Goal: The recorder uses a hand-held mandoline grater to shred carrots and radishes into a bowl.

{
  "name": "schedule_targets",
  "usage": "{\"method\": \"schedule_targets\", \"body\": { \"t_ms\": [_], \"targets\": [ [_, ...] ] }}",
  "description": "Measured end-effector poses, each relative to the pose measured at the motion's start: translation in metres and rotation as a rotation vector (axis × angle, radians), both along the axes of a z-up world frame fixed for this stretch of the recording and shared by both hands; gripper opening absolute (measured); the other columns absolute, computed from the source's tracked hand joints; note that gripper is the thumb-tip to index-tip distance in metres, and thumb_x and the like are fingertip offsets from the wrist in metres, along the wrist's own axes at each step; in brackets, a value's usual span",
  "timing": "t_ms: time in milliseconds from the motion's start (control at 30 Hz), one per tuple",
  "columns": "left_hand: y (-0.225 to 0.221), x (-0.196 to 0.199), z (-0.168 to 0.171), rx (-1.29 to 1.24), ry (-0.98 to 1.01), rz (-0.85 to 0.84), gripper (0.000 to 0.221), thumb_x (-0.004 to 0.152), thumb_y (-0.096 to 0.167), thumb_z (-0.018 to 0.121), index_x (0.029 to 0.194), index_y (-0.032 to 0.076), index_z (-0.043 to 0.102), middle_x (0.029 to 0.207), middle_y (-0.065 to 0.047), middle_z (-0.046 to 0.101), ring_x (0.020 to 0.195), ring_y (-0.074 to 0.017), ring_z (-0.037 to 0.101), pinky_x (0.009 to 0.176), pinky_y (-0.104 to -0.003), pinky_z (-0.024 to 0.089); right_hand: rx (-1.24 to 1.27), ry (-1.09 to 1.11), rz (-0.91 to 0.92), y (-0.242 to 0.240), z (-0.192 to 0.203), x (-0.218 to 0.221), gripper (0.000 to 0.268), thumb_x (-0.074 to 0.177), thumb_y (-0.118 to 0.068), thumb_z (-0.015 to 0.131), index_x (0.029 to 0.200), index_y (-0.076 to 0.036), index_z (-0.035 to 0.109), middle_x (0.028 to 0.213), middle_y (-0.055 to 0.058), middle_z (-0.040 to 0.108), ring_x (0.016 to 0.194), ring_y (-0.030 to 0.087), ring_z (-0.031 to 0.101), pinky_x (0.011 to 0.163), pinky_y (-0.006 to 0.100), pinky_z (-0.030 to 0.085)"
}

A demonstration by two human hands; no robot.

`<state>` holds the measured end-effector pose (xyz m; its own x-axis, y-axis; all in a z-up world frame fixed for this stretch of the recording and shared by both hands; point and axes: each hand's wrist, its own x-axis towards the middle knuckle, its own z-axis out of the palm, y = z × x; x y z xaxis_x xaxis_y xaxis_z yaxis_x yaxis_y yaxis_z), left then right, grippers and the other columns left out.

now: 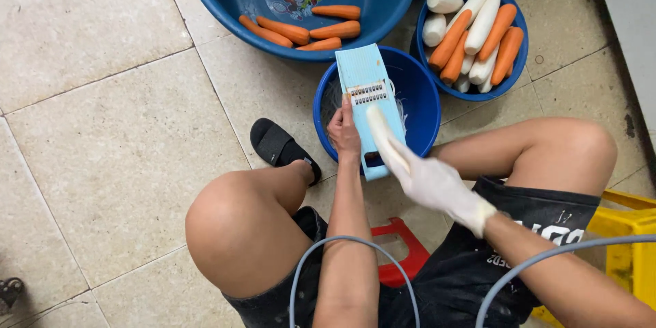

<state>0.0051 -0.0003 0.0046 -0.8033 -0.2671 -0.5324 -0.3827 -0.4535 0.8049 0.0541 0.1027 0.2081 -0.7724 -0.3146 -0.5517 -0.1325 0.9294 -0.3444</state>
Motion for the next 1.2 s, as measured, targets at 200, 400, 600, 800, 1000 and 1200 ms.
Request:
{"method": "schedule_targets", "body": {
  "t_ms": [200, 400, 600, 800, 1000, 1200],
  "targets": [
    [0.006, -0.004, -0.021, -0.024, 0.104, 0.06, 0.051, 0.103, 0.048, 0.061, 0.092, 0.001, 0.077, 0.074, 0.001, 0.063, 0.068, -0.008, 0.05, 0.062, -0.027, 0.043, 0.015, 0.222, -0.207, -0.033, -0.028, -0.145, 0.06, 0.104, -0.044, 0.035, 0.161, -0.028, 0.023, 0.098, 0.033, 0.069, 0.09, 0.053, 0.067, 0.083, 0.059, 0.051],
    [0.006, -0.004, -0.018, 0.006, 0.062, 0.061, 0.051, 0.102, 0.048, 0.061, 0.091, 0.0, 0.077, 0.073, 0.001, 0.066, 0.066, -0.0079, 0.052, 0.061, -0.027, 0.044, 0.093, 0.153, -0.058, 0.005, -0.004, -0.02, 0.067, 0.099, -0.032, 0.038, 0.164, -0.034, 0.023, 0.128, 0.028, 0.062, 0.084, 0.048, 0.071, 0.081, 0.056, 0.056],
    [0.0, 0.002, -0.011, -0.081, 0.08, 0.047, 0.05, 0.101, 0.048, 0.058, 0.094, 0.002, 0.076, 0.074, 0.001, 0.067, 0.067, -0.0073, 0.053, 0.061, -0.027, 0.045, 0.242, -0.014, -0.212, -0.026, -0.021, -0.073, 0.069, 0.101, -0.042, 0.039, 0.165, -0.039, 0.013, 0.1, 0.029, 0.073, 0.087, 0.046, 0.071, 0.084, 0.056, 0.055],
    [0.002, -0.003, -0.015, -0.072, 0.099, 0.039, 0.053, 0.102, 0.049, 0.058, 0.091, 0.001, 0.077, 0.075, 0.0, 0.066, 0.068, -0.0083, 0.052, 0.062, -0.028, 0.043, -0.113, 0.239, -0.178, -0.03, 0.001, -0.114, 0.073, 0.101, -0.035, 0.034, 0.168, -0.024, 0.008, 0.136, 0.022, 0.058, 0.081, 0.05, 0.07, 0.076, 0.058, 0.055],
    [0.0, 0.001, 0.004, 0.006, 0.045, 0.006, 0.054, 0.101, 0.052, 0.057, 0.094, 0.002, 0.077, 0.077, -0.002, 0.07, 0.068, -0.01, 0.059, 0.062, -0.029, 0.048, -0.71, -0.154, -0.83, 0.053, -0.037, -0.042, 0.066, 0.1, -0.039, 0.064, 0.15, 0.002, 0.048, 0.094, 0.022, 0.062, 0.068, 0.027, 0.06, 0.06, 0.043, 0.049],
    [0.009, -0.003, -0.01, 0.102, 0.121, -0.027, 0.055, 0.099, 0.053, 0.058, 0.103, 0.002, 0.078, 0.086, -0.004, 0.075, 0.075, -0.0115, 0.067, 0.069, -0.028, 0.053, -1.136, 0.031, -0.75, 0.05, -0.029, -0.052, 0.06, 0.09, -0.016, 0.076, 0.142, 0.001, 0.053, 0.112, 0.005, 0.064, 0.107, 0.016, 0.063, 0.096, 0.032, 0.05]
  ]
}}
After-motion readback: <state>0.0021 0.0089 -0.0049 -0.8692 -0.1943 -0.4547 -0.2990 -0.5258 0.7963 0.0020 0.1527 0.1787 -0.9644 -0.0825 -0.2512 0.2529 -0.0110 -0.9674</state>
